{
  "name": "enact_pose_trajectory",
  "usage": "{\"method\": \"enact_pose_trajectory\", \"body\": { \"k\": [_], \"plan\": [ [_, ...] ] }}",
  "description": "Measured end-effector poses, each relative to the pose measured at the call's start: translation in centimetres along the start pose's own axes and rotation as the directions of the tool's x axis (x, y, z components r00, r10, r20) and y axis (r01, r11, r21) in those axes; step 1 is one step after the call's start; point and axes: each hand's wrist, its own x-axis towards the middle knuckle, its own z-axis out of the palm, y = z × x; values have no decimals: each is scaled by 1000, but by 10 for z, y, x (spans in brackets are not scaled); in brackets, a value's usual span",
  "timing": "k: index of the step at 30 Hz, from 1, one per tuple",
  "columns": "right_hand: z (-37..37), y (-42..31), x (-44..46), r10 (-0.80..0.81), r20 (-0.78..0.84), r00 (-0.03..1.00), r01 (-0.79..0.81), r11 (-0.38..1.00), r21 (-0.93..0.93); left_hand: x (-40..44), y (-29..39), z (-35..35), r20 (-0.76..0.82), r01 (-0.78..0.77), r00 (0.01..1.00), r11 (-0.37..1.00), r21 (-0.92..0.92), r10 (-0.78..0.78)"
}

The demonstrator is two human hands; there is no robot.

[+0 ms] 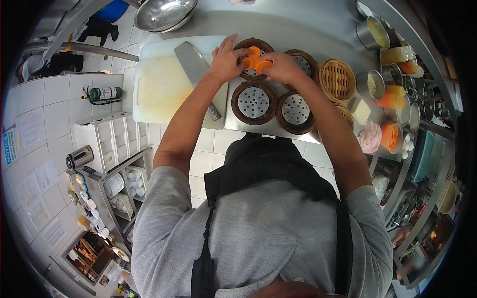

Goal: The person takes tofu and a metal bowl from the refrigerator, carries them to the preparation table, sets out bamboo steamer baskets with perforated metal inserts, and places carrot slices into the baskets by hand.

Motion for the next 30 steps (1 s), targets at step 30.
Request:
{"method": "enact_pose_trajectory", "body": {
  "k": [30],
  "plan": [
    [-6, -13, -61, -52, 77, 996, -27, 634, 773, -57, 83, -35, 137, 170, 956, 107, -980, -260]
  ]
}}
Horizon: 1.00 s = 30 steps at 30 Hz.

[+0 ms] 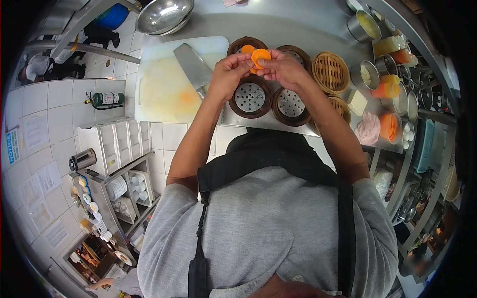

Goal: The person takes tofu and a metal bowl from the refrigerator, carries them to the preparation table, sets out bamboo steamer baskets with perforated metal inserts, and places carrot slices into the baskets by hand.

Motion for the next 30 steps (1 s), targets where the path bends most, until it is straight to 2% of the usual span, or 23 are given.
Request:
{"method": "enact_pose_trajectory", "body": {
  "k": [1, 5, 7, 8, 10, 11, 12, 13, 14, 15, 17, 18, 19, 20, 21, 23, 24, 26, 30],
  "plan": [
    [2, 4, 1, 21, 1, 1000, -21, 998, 64, -4, 0, 1, -38, 67, 997, 995, -80, -70],
    [4, 5, -3, 46, 15, 999, -48, 971, 235, -16, -16, -10, -71, 9, 997, 992, -129, -18],
    [-8, 14, 4, 36, -13, 999, -33, 982, 187, -24, -18, -13, -141, 35, 990, 997, 74, -24],
    [-9, 15, 4, 26, -42, 999, -20, 990, 142, -26, -24, -17, -139, 41, 990, 997, 73, -30],
    [-15, 17, 0, 25, -53, 998, -20, 996, 90, -31, -37, -24, -60, 21, 998, 943, 333, -1],
    [-16, 16, -2, 17, -60, 998, -15, 999, 33, -34, -42, -23, -59, 28, 998, 943, 333, -9],
    [-16, 18, -5, 23, -63, 998, -21, 999, 38, -37, -47, -20, -39, 29, 999, 899, 437, -13],
    [-15, 19, -7, 19, -86, 996, -22, 999, -33, -39, -51, -17, -17, 23, 1000, 844, 535, -17],
    [-14, 19, -9, 13, -108, 994, -24, 994, -105, -42, -49, -11, -30, 43, 999, 839, 543, -31],
    [-14, 19, -11, 16, -112, 994, -28, 994, -102, -42, -52, -11, -27, 45, 999, 839, 543, -36],
    [-10, 20, -16, -2, -195, 981, -44, 972, -230, -42, -52, -8, -66, 105, 994, 946, 305, -89],
    [-7, 21, -19, 1, -199, 980, -47, 973, -226, -42, -49, -7, -63, 109, 994, 946, 307, -95],
    [-4, 21, -22, -40, -191, 981, -20, 953, -301, -44, -46, -6, -52, 171, 985, 979, 113, -166],
    [-3, 21, -24, -80, -177, 981, 8, 926, -376, -45, -42, -5, -29, 230, 972, 970, -84, -233],
    [-4, 24, -23, -78, -178, 981, 5, 927, -374, -44, -43, -7, -29, 233, 971, 969, -84, -237],
    [-4, 27, -22, -148, -66, 987, 87, 827, -556, -41, -40, -11, 123, 293, 955, 920, -259, -270],
    [-4, 26, -22, -147, -66, 987, 86, 827, -556, -42, -38, -12, 123, 294, 955, 920, -259, -270],
    [-5, 25, -22, -104, -42, 994, 47, 729, -683, -44, -34, -13, 65, 297, 955, 933, -204, -290],
    [-5, 36, -22, -90, 15, 996, 78, 757, -649, -47, -40, -24, 32, 304, 953, 945, -116, -303]
  ]
}}
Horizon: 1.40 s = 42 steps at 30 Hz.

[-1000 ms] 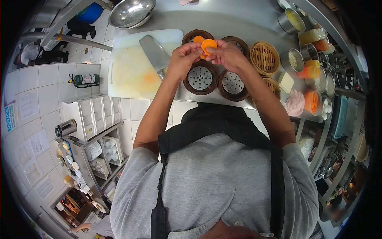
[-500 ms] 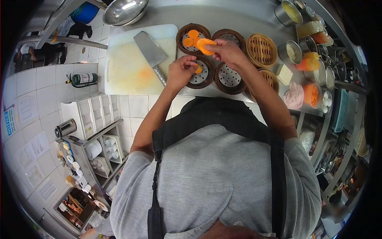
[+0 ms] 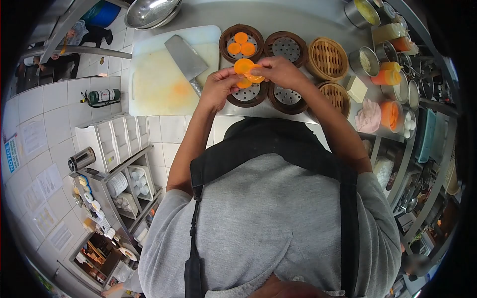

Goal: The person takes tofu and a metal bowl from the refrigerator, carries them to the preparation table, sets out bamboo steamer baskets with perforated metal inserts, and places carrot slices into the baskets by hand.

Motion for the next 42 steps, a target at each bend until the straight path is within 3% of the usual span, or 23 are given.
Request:
{"method": "enact_pose_trajectory", "body": {
  "k": [3, 5, 12, 14, 15, 17, 21, 23, 29, 36, 39, 41, 42],
  "plan": [
    [-2, 9, 1, 4, 53, 999, -4, 1000, 10, -4, -1, -10, -110, 45, 993, 998, 49, -39],
    [1, 14, 4, -28, 44, 999, 36, 980, -198, -7, -4, -17, -161, 56, 986, 992, 115, -37],
    [18, 10, 8, -57, 21, 998, 61, 942, -331, -8, -18, -22, -166, -40, 981, 934, 355, 105],
    [16, 7, 7, -14, 4, 1000, 14, 914, -404, -8, -24, -15, -41, -234, 953, 817, 527, 299],
    [16, 7, 8, -13, 5, 1000, 14, 914, -405, -10, -23, -10, -42, -234, 953, 818, 526, 299],
    [14, 6, 8, 16, 18, 1000, -7, 897, -443, -17, -15, 0, -16, -171, 913, 418, 892, 407],
    [16, 4, 10, 15, 31, 999, 0, 897, -442, -19, -7, -3, 11, -224, 852, 346, 911, 523],
    [19, 1, 14, 30, 47, 998, -4, 884, -467, -16, -1, -3, 124, -318, 827, 275, 907, 548],
    [30, -7, 4, -11, -33, 999, -13, 765, -644, -13, -4, 5, 193, -299, 865, 167, 939, 464],
    [41, -11, -1, -83, -75, 994, 28, 834, -552, 3, -13, 6, 281, -337, 838, 38, 941, 468],
    [49, -3, -4, -209, -141, 968, 61, 737, -674, -2, -10, 5, 223, -292, 838, 63, 954, 498],
    [52, 7, -4, -470, -208, 858, 170, 641, -749, -6, -7, 4, 230, -269, 872, 32, 962, 432],
    [54, 11, -4, -473, -203, 857, 175, 639, -749, -6, -8, 3, 225, -264, 872, 33, 964, 434]
  ]
}}
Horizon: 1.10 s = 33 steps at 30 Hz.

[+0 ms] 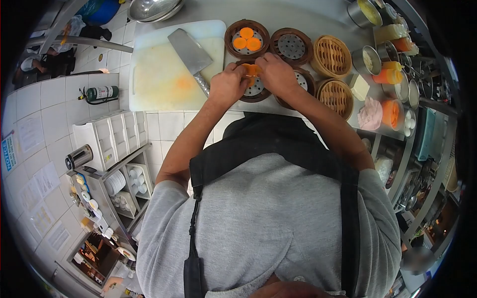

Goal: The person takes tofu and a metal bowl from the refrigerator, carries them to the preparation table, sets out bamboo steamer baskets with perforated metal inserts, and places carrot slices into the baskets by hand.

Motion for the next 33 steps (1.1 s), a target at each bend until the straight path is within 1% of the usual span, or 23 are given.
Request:
{"method": "enact_pose_trajectory", "body": {
  "k": [2, 3, 5, 6, 8, 9, 11, 12, 14, 18, 20, 24, 27, 32, 33],
  "plan": [
    [1, 3, -3, 58, 6, 998, -58, 997, 54, 3, 2, 3, 57, 22, 998, 996, 81, -27],
    [1, 4, -5, 58, 9, 998, -58, 997, 54, 2, 2, 3, 58, 24, 998, 997, 79, -28],
    [0, 5, -6, 135, 10, 991, -135, 978, 159, 3, 1, -1, 106, 26, 994, 995, 93, -36],
    [0, 6, -7, 135, 10, 991, -135, 978, 161, 2, 1, -4, 107, 27, 994, 995, 95, -37],
    [1, 9, -8, 121, 56, 991, -128, 979, 157, -1, 1, -10, 130, -29, 991, 996, 87, 18],
    [2, 9, -9, 122, 56, 991, -129, 979, 159, -1, -2, -10, 132, -29, 991, 996, 88, 17],
    [4, 10, -12, 49, 107, 993, -58, 995, 81, 1, -5, -9, 175, -42, 984, 993, 108, 23],
    [6, 10, -13, 50, 106, 993, -59, 995, 80, 1, -4, -9, 175, -44, 984, 993, 108, 24],
    [9, 3, -16, 41, -46, 998, -41, 999, 5, -2, -3, -10, 173, -18, 985, 990, 143, -7],
    [4, -2, -17, 68, -51, 996, -67, 998, 4, -5, -2, -6, 158, 13, 987, 987, 161, -39],
    [3, -1, -16, 61, 63, 996, -60, 998, -20, -4, -2, -5, 165, 4, 986, 986, 166, -32],
    [3, -2, -17, 66, 48, 997, -66, 998, -8, -7, -4, -5, 143, -12, 990, 990, 143, -9],
    [2, -2, -22, 79, 69, 995, -79, 997, -8, -10, -3, -4, 140, -15, 990, 994, 107, 0],
    [-1, 1, -26, 38, 69, 997, -37, 999, -14, -12, 0, -2, 121, 56, 990, 993, 105, -68],
    [-1, 2, -26, 45, 63, 997, -44, 999, -13, -12, 1, -2, 124, 48, 990, 993, 109, -61]
  ]
}}
